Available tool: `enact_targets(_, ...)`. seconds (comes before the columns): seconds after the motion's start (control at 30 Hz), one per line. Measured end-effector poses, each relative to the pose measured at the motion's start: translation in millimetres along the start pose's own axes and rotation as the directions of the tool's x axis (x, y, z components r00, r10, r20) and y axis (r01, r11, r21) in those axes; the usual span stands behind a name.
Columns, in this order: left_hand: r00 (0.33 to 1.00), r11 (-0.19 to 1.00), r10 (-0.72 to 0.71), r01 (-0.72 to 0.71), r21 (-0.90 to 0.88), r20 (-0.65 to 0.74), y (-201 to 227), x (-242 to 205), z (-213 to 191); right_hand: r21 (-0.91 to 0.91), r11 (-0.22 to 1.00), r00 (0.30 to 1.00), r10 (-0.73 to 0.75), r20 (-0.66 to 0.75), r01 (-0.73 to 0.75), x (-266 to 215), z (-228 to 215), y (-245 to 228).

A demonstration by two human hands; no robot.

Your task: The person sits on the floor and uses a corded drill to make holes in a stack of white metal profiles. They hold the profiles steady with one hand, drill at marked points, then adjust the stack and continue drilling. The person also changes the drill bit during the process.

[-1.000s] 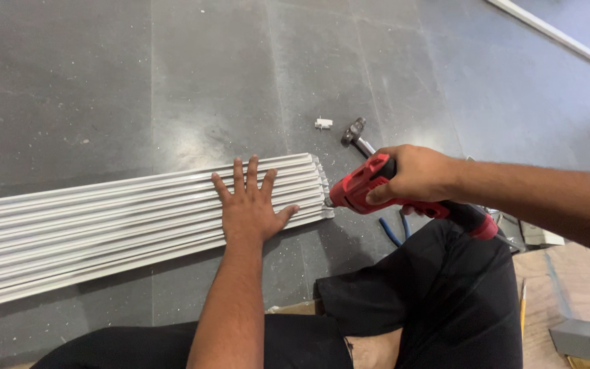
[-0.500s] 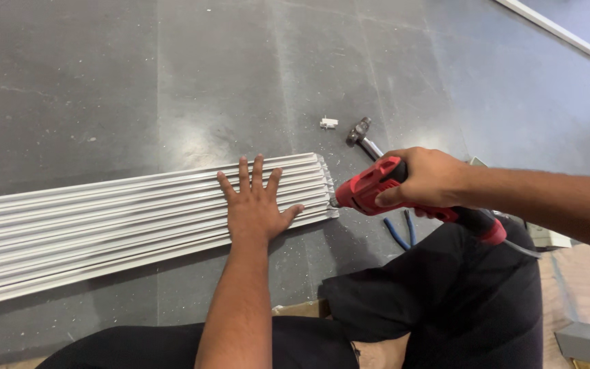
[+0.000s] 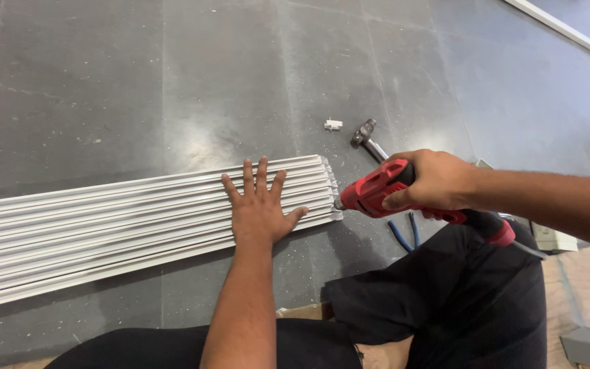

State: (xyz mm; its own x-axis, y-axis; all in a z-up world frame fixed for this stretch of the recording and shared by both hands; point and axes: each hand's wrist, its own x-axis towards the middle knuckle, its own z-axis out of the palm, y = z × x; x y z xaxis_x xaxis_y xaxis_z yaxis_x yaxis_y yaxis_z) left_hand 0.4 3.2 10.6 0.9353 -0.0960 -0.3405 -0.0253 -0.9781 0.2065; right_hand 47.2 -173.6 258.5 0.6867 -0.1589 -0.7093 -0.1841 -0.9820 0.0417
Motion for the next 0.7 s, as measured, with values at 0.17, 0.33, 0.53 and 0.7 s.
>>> enact_targets(0.17, 1.000, 1.000, -0.002, 0.002, 0.013, 0.002, 0.1, -0.4, 0.8, -0.030, 0.997, 0.998, -0.069, -0.008, 0.069, 0.1, -0.1, -3.9)
enact_targets(0.33, 1.000, 1.000, 0.004, -0.004, 0.017, 0.001, 0.4, 0.7, 1.1, -0.114, 0.991, 0.998, -0.067, 0.003, 0.067, 4.7, -1.7, -4.9)
enact_targets(0.53, 1.000, 1.000, 0.006, -0.006, 0.030, 0.000, 0.2, -0.2, 0.5, -0.251, 0.945, 0.974, -0.223, -0.028, 0.209, 11.4, 0.2, 3.5)
enact_targets(0.7, 0.999, 0.999, 0.005, -0.006, 0.032, 0.048, 0.1, 0.2, 1.3, -0.381, 0.916, 0.992, -0.124, 0.026, 0.125, 9.6, 4.3, 4.9)
